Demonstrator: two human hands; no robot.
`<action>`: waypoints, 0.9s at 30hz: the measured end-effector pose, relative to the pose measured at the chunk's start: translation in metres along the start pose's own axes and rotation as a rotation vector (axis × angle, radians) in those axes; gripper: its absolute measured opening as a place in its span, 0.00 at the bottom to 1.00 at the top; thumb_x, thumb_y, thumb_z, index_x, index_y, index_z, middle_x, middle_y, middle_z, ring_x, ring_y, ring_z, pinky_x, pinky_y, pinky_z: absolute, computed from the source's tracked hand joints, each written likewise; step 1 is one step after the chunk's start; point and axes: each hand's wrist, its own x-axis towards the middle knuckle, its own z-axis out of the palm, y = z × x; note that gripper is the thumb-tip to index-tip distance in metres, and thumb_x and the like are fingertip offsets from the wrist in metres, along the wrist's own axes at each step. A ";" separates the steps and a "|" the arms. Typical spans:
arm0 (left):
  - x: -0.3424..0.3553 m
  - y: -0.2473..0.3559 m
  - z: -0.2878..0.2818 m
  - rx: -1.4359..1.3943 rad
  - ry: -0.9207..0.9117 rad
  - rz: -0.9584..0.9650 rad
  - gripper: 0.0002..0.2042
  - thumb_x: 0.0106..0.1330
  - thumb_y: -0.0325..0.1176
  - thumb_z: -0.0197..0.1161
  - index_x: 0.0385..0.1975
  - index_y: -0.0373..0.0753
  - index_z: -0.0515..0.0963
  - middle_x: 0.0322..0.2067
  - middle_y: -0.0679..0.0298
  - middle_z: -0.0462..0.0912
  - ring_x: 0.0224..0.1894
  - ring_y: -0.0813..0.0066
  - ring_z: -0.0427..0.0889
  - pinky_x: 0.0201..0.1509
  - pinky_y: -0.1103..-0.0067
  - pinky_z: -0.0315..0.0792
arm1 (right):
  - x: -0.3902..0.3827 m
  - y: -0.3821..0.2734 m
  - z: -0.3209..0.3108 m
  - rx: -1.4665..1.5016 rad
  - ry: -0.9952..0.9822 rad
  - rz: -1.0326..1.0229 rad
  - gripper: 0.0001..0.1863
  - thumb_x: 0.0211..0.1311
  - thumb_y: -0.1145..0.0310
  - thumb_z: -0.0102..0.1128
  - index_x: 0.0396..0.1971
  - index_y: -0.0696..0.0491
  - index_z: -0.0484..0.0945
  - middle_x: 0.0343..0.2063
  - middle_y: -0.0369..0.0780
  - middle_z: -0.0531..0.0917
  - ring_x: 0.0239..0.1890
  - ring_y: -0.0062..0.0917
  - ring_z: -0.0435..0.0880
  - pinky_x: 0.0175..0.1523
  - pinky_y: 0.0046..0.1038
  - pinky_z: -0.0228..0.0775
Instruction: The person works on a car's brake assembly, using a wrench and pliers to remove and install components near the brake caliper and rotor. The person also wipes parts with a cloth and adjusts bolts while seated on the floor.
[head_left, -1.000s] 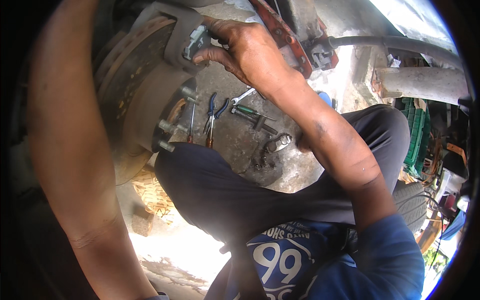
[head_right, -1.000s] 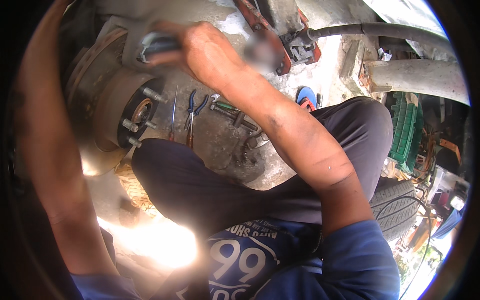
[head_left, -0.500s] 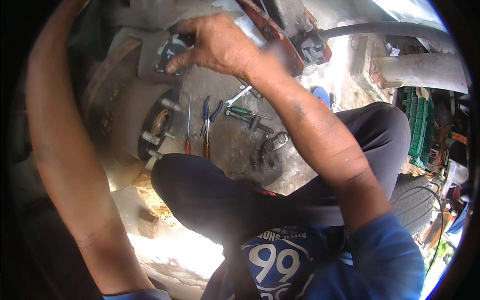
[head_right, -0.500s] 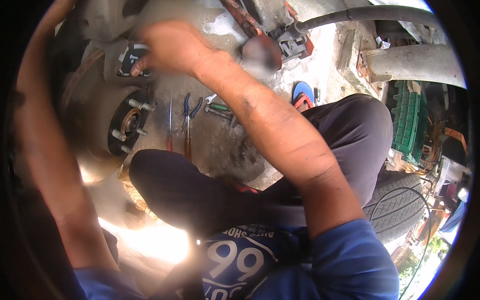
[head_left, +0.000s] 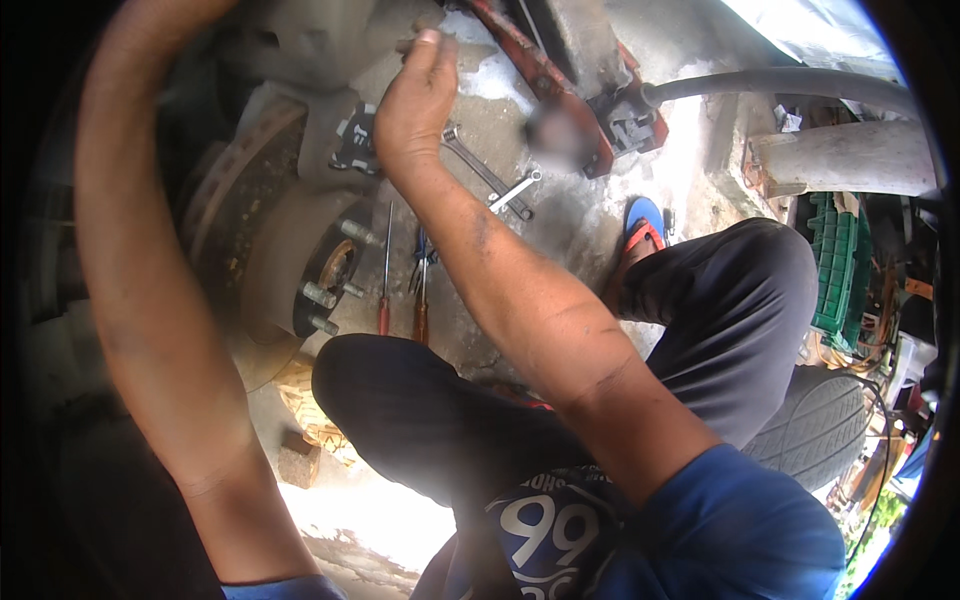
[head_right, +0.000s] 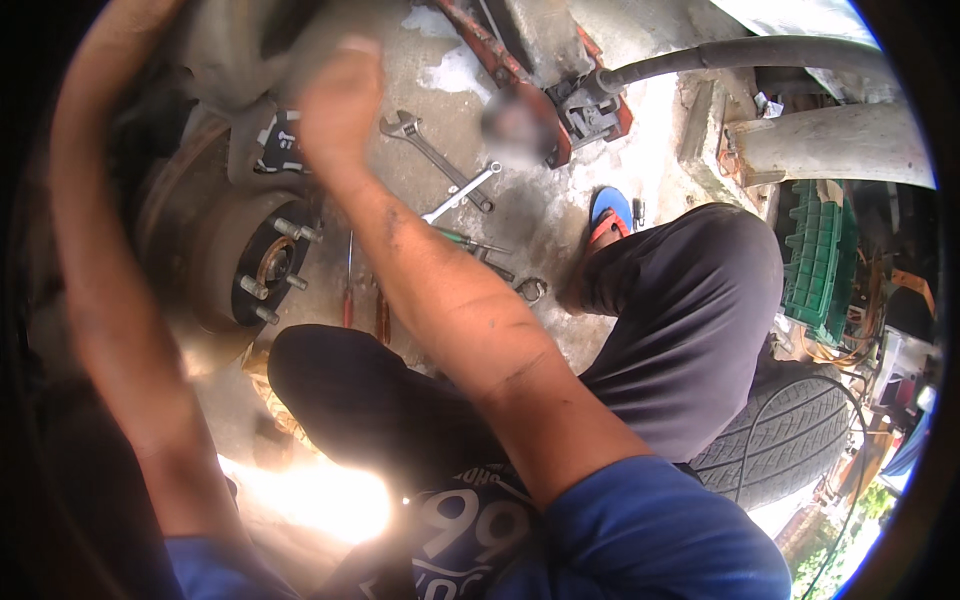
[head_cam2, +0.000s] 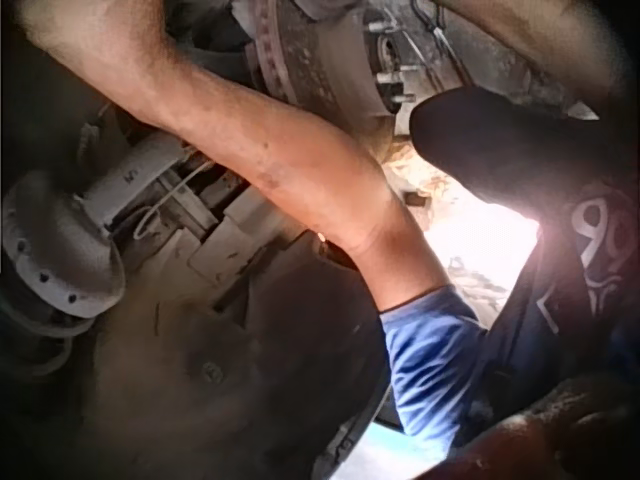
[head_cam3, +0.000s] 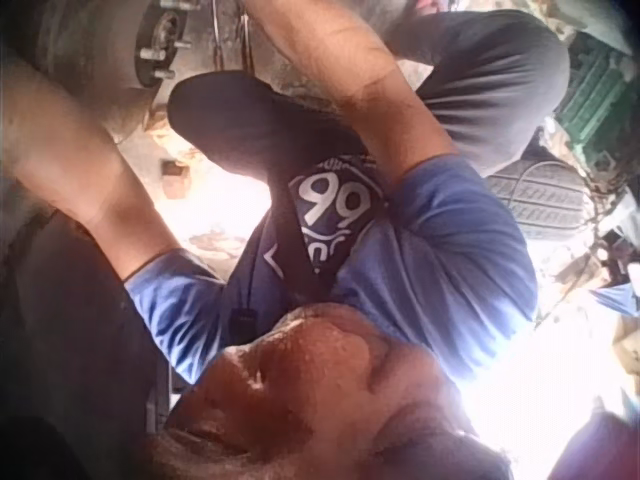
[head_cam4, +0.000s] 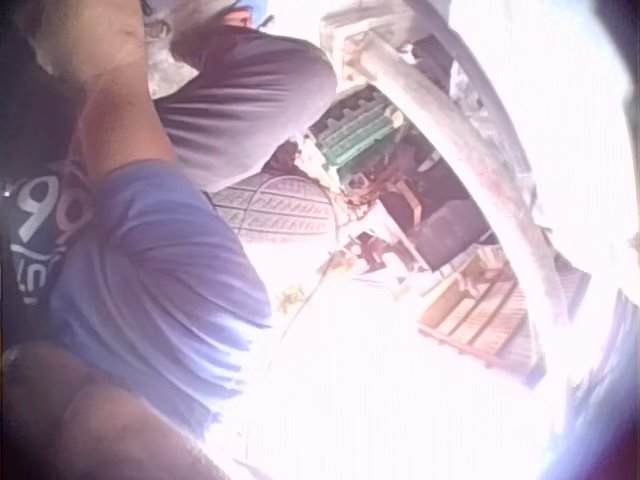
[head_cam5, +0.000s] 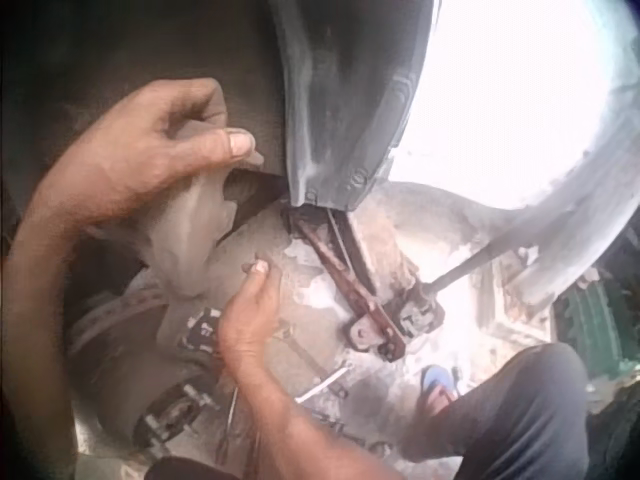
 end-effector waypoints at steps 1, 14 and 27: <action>0.000 -0.007 -0.002 0.065 0.034 0.045 0.21 0.67 0.50 0.69 0.31 0.35 0.77 0.30 0.60 0.81 0.35 0.72 0.80 0.40 0.74 0.75 | 0.006 -0.005 0.003 0.019 -0.074 0.022 0.32 0.80 0.48 0.39 0.59 0.63 0.76 0.46 0.49 0.85 0.53 0.37 0.81 0.61 0.36 0.70; 0.036 -0.059 0.033 0.338 -0.400 0.123 0.22 0.79 0.44 0.49 0.54 0.31 0.80 0.54 0.47 0.82 0.58 0.48 0.75 0.66 0.62 0.68 | 0.101 -0.088 -0.021 0.076 -0.375 0.195 0.42 0.80 0.39 0.34 0.60 0.69 0.75 0.59 0.60 0.79 0.64 0.47 0.77 0.68 0.38 0.64; 0.032 -0.118 0.063 0.178 -0.678 0.051 0.23 0.78 0.48 0.50 0.58 0.35 0.79 0.56 0.47 0.84 0.59 0.48 0.81 0.65 0.65 0.71 | 0.070 -0.073 -0.052 -0.092 -0.494 0.204 0.40 0.80 0.40 0.33 0.62 0.65 0.74 0.51 0.54 0.83 0.52 0.39 0.81 0.61 0.41 0.69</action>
